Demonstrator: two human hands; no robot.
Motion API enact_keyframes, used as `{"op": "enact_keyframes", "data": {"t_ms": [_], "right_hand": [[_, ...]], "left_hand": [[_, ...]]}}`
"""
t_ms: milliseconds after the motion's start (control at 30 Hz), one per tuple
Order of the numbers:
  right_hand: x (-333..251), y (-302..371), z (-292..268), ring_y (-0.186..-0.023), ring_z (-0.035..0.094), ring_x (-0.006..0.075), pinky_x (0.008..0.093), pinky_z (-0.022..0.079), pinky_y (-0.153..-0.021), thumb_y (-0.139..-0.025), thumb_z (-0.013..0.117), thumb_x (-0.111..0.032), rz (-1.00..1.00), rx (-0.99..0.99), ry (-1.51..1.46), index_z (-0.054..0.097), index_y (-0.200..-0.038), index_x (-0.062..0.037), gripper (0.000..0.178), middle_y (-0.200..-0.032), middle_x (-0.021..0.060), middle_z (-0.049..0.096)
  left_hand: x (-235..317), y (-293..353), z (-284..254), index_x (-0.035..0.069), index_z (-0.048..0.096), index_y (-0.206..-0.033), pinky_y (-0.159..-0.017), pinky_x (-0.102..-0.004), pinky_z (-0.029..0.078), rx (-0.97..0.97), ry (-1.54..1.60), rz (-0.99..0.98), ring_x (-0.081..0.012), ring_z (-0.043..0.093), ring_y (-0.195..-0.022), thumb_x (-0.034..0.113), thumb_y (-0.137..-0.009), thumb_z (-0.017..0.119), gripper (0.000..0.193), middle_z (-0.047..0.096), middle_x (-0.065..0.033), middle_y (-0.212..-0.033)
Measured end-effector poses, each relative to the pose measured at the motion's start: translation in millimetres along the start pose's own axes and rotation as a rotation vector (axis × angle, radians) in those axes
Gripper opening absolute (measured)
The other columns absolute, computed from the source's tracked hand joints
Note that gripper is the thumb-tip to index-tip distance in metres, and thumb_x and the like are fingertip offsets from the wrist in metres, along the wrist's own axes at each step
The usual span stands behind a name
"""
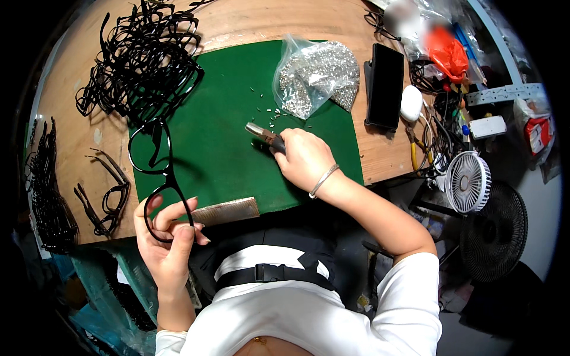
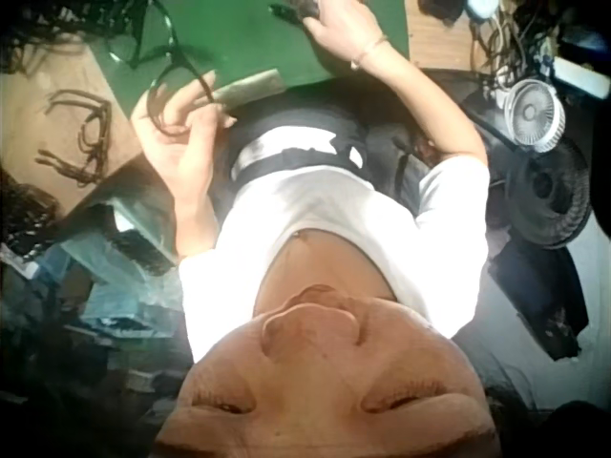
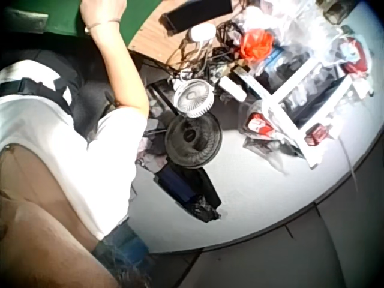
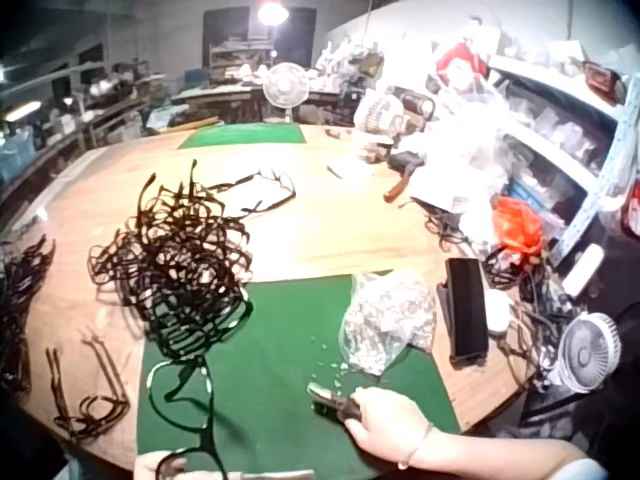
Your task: The person repeatedly picks up black eyeglass frames from a pile and uses pliers to adjust the temple arms. The person handles the frames one at a time, manipulating the hinges and arms with the tool, then places them back on the table.
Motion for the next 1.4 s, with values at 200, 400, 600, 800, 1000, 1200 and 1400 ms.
{"op": "enact_keyframes", "data": {"t_ms": [200, 400, 600, 800, 1000, 1200, 1400], "right_hand": [[-5, 8, 0, -0.077, 0.054, 0.0318, 0.0412, 0.042, -0.068, -0.072, 0.058, -0.010, -0.079, 0.055, 0.051, 0.050, -0.080, 0.0004, 0.015, -0.077, 0.0153, 0.053], [-71, 49, -36, -0.064, 0.057, 0.0202, 0.0286, 0.044, -0.059, -0.078, 0.059, -0.014, -0.067, -0.220, -0.718, 0.053, -0.081, 0.0012, 0.017, -0.070, 0.0111, 0.057], [-85, 59, -20, -0.063, 0.054, 0.0142, 0.0256, 0.045, -0.058, -0.076, 0.062, -0.004, -0.213, -0.021, -0.884, 0.051, -0.083, 0.0008, 0.013, -0.073, 0.0092, 0.054], [-89, 57, -9, -0.069, 0.049, 0.0079, 0.0222, 0.041, -0.061, -0.081, 0.060, -0.014, 0.118, -0.301, -1.292, 0.050, -0.083, -0.0014, 0.016, -0.076, 0.0023, 0.052], [-96, 53, -16, -0.077, 0.044, 0.0057, 0.0221, 0.040, -0.071, -0.084, 0.056, -0.017, 0.065, -0.587, -1.264, 0.048, -0.084, -0.0023, 0.016, -0.081, -0.0004, 0.050], [-97, 57, -29, -0.078, 0.046, 0.0065, 0.0217, 0.041, -0.072, -0.085, 0.054, -0.013, -0.036, -0.586, -1.248, 0.049, -0.094, 0.0003, 0.017, -0.085, 0.0001, 0.050], [-86, 74, -35, -0.079, 0.057, 0.0280, 0.0342, 0.045, -0.071, -0.086, 0.049, -0.029, -0.223, -0.802, -0.725, 0.049, -0.095, 0.0015, 0.032, -0.083, 0.0155, 0.056]], "left_hand": [[-3, -5, 9, 0.006, 0.006, -0.134, -0.062, -0.0230, 0.048, -0.007, -0.032, 0.059, -0.0124, 0.058, -0.067, -0.002, -0.068, 0.065, 0.089, 0.054, -0.0183, -0.102], [-5, -6, 24, 0.006, -0.003, -0.133, -0.075, -0.0236, 0.047, -0.202, -0.116, 0.098, -0.0148, 0.056, -0.087, -0.011, -0.071, 0.059, 0.089, 0.044, -0.0206, -0.119], [2, 0, 30, 0.001, 0.005, -0.131, -0.076, -0.0240, 0.048, -0.050, -0.417, 0.257, -0.0147, 0.057, -0.084, -0.009, -0.069, 0.062, 0.084, 0.048, -0.0190, -0.117], [0, 4, 28, 0.001, 0.004, -0.131, -0.077, -0.0249, 0.047, -0.037, -0.476, 0.292, -0.0152, 0.055, -0.087, -0.008, -0.069, 0.062, 0.085, 0.050, -0.0163, -0.116], [1, -4, 29, -0.006, 0.004, -0.128, -0.082, -0.0319, 0.046, -0.151, -0.181, 0.103, -0.0212, 0.054, -0.094, -0.010, -0.067, 0.061, 0.084, 0.052, -0.0188, -0.111], [14, -2, 25, -0.003, 0.000, -0.129, -0.084, -0.0311, 0.046, -0.186, -0.113, 0.041, -0.0188, 0.054, -0.095, -0.008, -0.071, 0.059, 0.083, 0.050, -0.0198, -0.115], [22, -1, 20, 0.000, -0.003, -0.131, -0.080, -0.0258, 0.047, -0.213, -0.037, -0.047, -0.0210, 0.053, -0.101, -0.009, -0.073, 0.058, 0.084, 0.046, -0.0240, -0.117]]}}
Point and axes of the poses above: each hand's wrist, its own y-axis away from the middle knuckle, its own z-axis out of the palm, x = y × z, the point moved 5 cm from there along -y, towards the middle knuckle
